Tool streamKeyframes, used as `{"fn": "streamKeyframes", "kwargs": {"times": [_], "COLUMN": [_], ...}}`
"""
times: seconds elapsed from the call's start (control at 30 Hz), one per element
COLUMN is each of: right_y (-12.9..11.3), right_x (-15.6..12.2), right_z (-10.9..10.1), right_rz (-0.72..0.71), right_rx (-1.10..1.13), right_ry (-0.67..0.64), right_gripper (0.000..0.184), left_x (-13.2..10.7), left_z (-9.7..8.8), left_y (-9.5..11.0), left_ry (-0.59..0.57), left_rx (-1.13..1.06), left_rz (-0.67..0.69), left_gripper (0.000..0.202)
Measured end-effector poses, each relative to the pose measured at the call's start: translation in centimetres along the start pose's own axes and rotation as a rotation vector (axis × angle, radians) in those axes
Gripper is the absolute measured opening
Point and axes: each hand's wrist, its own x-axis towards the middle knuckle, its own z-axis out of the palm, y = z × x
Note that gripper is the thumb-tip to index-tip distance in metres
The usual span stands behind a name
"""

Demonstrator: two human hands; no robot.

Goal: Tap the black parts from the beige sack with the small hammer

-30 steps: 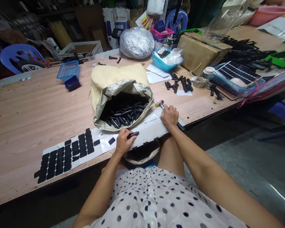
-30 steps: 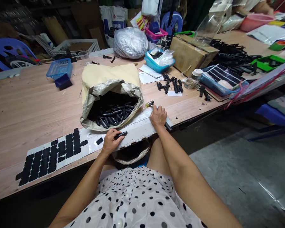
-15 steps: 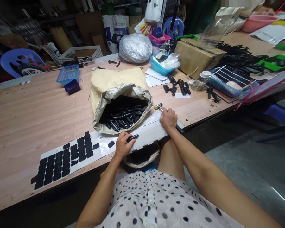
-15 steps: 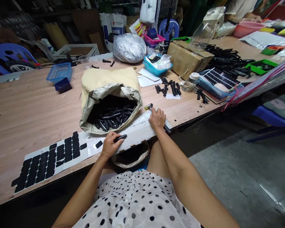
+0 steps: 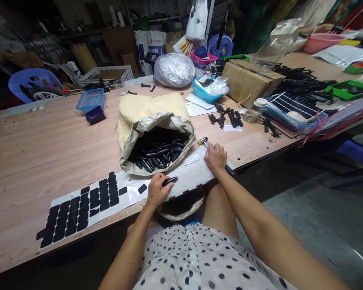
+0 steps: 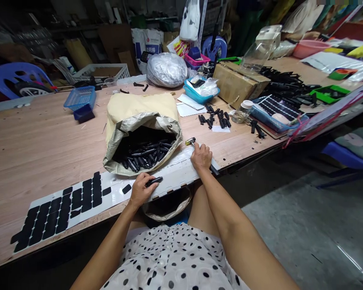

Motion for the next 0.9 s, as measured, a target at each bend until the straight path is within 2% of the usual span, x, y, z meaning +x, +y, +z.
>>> {"fn": "streamKeyframes", "kwargs": {"times": [0.37, 0.5, 0.57, 0.63, 0.67, 0.7, 0.77, 0.8, 0.83, 0.9], "right_y": [-0.2, 0.3, 1.4, 3.1, 4.3, 5.5, 8.2, 9.4, 10.5, 12.1], "right_x": [-0.1, 1.1, 0.7, -1.2, -2.8, -4.8, -9.0, -10.8, -12.3, -14.0], "right_z": [-1.0, -2.6, -3.9, -5.3, -6.0, -6.5, -6.9, -6.7, -6.4, -5.0], "right_rz": [0.021, 0.049, 0.05, -0.052, -0.178, -0.339, -0.675, -0.786, -0.796, -0.622], "right_rx": [0.064, 0.113, 0.139, 0.165, 0.187, 0.209, 0.209, 0.168, 0.101, -0.055], "right_ry": [-0.034, -0.156, -0.145, -0.054, -0.033, -0.058, -0.229, -0.306, -0.34, -0.323], "right_gripper": [0.04, 0.041, 0.042, 0.041, 0.037, 0.033, 0.029, 0.027, 0.025, 0.03], "left_x": [0.2, 0.3, 0.3, 0.3, 0.2, 0.2, 0.1, 0.1, 0.0, -0.1], "left_z": [0.1, 0.1, 0.1, 0.1, 0.1, 0.1, 0.2, 0.2, 0.2, 0.2], "left_y": [0.2, 0.3, 0.3, 0.4, 0.5, 0.6, 0.7, 0.7, 0.8, 0.8], "left_ry": [-0.028, -0.036, -0.034, -0.032, -0.031, -0.029, -0.023, -0.02, -0.017, -0.014], "left_rx": [-0.013, -0.006, 0.001, 0.006, 0.007, 0.008, 0.007, 0.007, 0.007, 0.01], "left_rz": [-0.033, -0.037, -0.037, -0.033, -0.031, -0.028, -0.028, -0.029, -0.03, -0.027], "left_gripper": [0.012, 0.012, 0.013, 0.013, 0.013, 0.013, 0.013, 0.013, 0.013, 0.012]}}
